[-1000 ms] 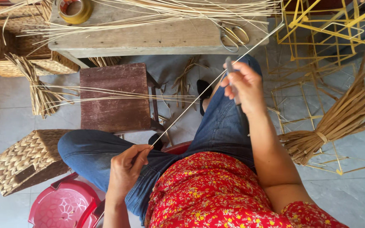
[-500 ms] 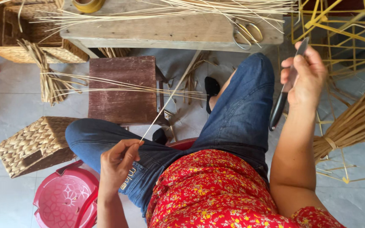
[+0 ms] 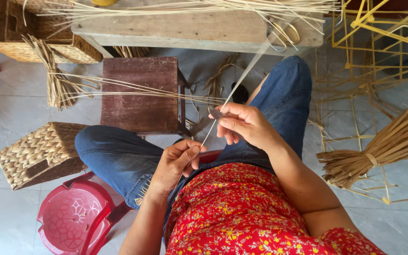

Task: The person sits on a red stool and uses a knife to scrape and smooth thin bamboo strips. They repeatedly pick up a strip, scrape it lengthwise, and place it on a wooden board or table. The process is repeated for multiple strips.

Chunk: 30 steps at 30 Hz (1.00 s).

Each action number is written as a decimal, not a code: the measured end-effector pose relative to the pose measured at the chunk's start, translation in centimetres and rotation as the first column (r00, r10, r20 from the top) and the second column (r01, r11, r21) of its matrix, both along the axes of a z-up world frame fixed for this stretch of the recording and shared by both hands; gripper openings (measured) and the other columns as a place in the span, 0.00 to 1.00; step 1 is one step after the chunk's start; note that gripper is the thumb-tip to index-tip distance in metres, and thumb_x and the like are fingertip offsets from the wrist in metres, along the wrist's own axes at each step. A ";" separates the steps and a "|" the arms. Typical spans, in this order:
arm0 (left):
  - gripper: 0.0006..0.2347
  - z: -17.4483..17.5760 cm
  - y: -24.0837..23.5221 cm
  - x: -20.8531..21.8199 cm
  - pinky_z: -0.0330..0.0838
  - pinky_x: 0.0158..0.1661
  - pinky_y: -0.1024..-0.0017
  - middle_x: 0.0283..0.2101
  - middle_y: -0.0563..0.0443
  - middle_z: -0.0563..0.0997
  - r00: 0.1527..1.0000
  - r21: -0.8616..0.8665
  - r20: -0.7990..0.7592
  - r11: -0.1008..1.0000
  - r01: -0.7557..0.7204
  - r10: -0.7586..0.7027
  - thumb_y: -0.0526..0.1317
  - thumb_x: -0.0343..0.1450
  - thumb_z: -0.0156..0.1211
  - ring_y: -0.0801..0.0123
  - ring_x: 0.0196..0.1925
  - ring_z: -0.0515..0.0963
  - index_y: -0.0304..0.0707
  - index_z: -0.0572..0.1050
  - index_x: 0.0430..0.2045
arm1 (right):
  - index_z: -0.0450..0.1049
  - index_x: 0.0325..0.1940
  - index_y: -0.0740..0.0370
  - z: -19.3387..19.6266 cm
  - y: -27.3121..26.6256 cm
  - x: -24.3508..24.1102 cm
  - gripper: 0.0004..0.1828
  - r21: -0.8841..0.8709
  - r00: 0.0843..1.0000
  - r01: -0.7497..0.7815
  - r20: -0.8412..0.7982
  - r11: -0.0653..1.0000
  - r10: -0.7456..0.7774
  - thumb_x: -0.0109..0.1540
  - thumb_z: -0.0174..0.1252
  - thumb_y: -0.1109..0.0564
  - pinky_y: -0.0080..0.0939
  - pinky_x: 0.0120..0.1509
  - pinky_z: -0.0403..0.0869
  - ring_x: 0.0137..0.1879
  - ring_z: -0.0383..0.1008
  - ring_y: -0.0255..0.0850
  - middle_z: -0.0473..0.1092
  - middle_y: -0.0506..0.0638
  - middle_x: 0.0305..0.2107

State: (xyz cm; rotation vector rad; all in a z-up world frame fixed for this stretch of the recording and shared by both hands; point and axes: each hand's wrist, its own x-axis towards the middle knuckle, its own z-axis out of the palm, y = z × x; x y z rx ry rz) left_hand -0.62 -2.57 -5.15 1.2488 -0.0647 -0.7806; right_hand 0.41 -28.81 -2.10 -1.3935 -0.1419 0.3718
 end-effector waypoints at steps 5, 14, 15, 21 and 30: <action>0.08 1.5 -1.4 0.0 0.67 0.23 0.83 0.21 0.56 0.79 0.894 0.351 0.446 0.926 -0.139 -0.035 0.39 0.74 0.60 0.85 0.22 0.73 0.34 0.81 0.42 | 0.71 0.54 0.65 -1.8 0.8 0.0 0.10 -0.023 0.995 0.102 0.003 0.995 -0.102 0.70 0.53 0.60 0.28 0.28 0.70 0.27 0.74 0.30 0.76 0.49 0.30; 0.06 3.4 -1.1 0.9 0.72 0.24 0.81 0.25 0.56 0.83 0.812 0.429 0.578 0.875 -0.223 -0.076 0.35 0.73 0.61 0.82 0.21 0.76 0.34 0.83 0.38 | 0.73 0.56 0.67 -2.3 -1.9 0.9 0.11 0.045 0.940 0.330 0.077 0.943 -0.332 0.71 0.52 0.61 0.30 0.29 0.71 0.28 0.74 0.32 0.76 0.52 0.30; 0.06 3.4 -0.7 0.8 0.71 0.24 0.81 0.26 0.56 0.84 0.809 0.435 0.583 0.872 -0.225 -0.082 0.35 0.73 0.61 0.82 0.21 0.76 0.34 0.83 0.38 | 0.73 0.56 0.67 -2.3 -2.5 1.0 0.11 0.086 0.929 0.358 0.066 0.930 -0.364 0.71 0.52 0.61 0.30 0.30 0.71 0.28 0.74 0.32 0.76 0.52 0.31; 0.06 2.9 1.7 0.3 0.69 0.23 0.81 0.25 0.55 0.84 0.815 0.473 0.565 0.859 -0.193 -0.128 0.34 0.72 0.62 0.82 0.21 0.75 0.34 0.84 0.38 | 0.74 0.56 0.68 -2.1 -6.9 1.4 0.11 0.090 0.835 0.523 0.142 0.847 -0.531 0.71 0.54 0.60 0.31 0.30 0.70 0.29 0.73 0.35 0.74 0.52 0.31; 0.06 2.4 5.6 -0.1 0.68 0.23 0.81 0.23 0.56 0.82 0.817 0.486 0.554 0.859 -0.162 -0.160 0.34 0.71 0.62 0.82 0.22 0.74 0.35 0.84 0.38 | 0.75 0.56 0.67 -3.1 -14.1 1.0 0.10 0.150 0.690 0.695 0.137 0.703 -0.711 0.72 0.57 0.62 0.34 0.30 0.69 0.26 0.70 0.36 0.75 0.54 0.30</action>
